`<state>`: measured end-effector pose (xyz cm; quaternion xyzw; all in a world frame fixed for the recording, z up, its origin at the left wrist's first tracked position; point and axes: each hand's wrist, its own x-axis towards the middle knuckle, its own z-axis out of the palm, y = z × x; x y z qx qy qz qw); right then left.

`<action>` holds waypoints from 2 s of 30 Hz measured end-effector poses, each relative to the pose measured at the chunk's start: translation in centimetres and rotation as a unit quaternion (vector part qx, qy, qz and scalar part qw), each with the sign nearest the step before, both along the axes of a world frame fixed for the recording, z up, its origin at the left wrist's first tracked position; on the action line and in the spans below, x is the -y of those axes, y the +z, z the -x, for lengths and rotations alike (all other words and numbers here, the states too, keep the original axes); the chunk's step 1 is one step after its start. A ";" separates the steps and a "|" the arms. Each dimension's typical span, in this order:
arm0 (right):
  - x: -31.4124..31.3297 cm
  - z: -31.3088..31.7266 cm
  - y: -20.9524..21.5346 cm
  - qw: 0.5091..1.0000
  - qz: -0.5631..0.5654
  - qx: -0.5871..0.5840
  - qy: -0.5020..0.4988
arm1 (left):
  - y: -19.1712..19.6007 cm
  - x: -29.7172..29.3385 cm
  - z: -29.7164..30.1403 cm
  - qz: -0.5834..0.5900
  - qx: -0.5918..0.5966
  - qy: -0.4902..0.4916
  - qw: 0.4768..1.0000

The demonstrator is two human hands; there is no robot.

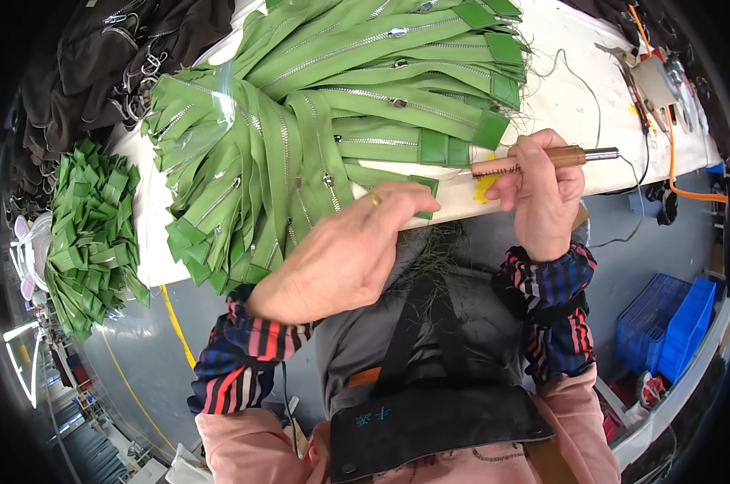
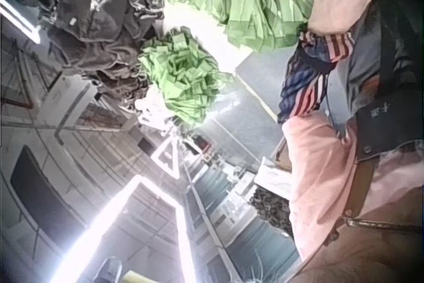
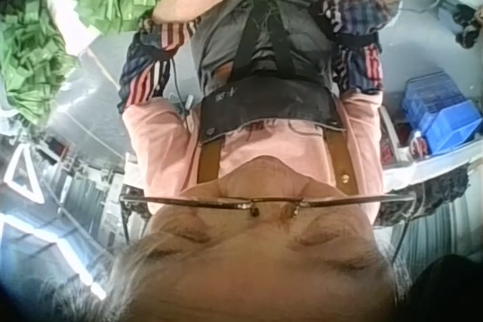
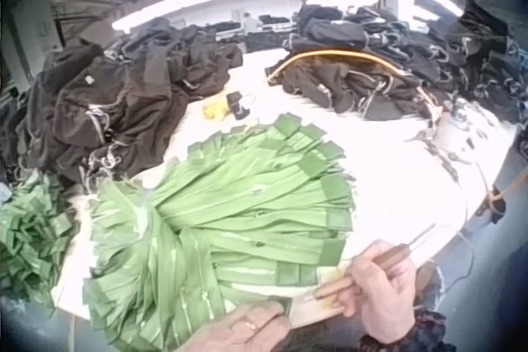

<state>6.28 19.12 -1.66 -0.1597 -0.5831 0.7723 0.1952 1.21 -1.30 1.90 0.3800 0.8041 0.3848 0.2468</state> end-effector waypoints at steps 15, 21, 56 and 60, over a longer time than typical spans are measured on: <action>1.2 -0.6 0.6 0.996 -0.033 0.053 0.057 | -2.0 -1.2 1.7 -0.080 -0.105 0.023 0.991; 1.3 -0.6 0.9 0.987 -0.090 0.075 0.107 | -2.1 -1.2 1.6 -0.066 -0.125 0.008 0.990; 1.6 -0.4 0.4 0.988 -0.079 0.060 0.117 | -2.1 -1.1 1.5 -0.078 -0.135 0.016 0.988; 0.8 -0.6 0.0 0.993 -0.077 0.033 0.085 | -1.5 0.0 2.3 -0.098 -0.025 -0.025 0.995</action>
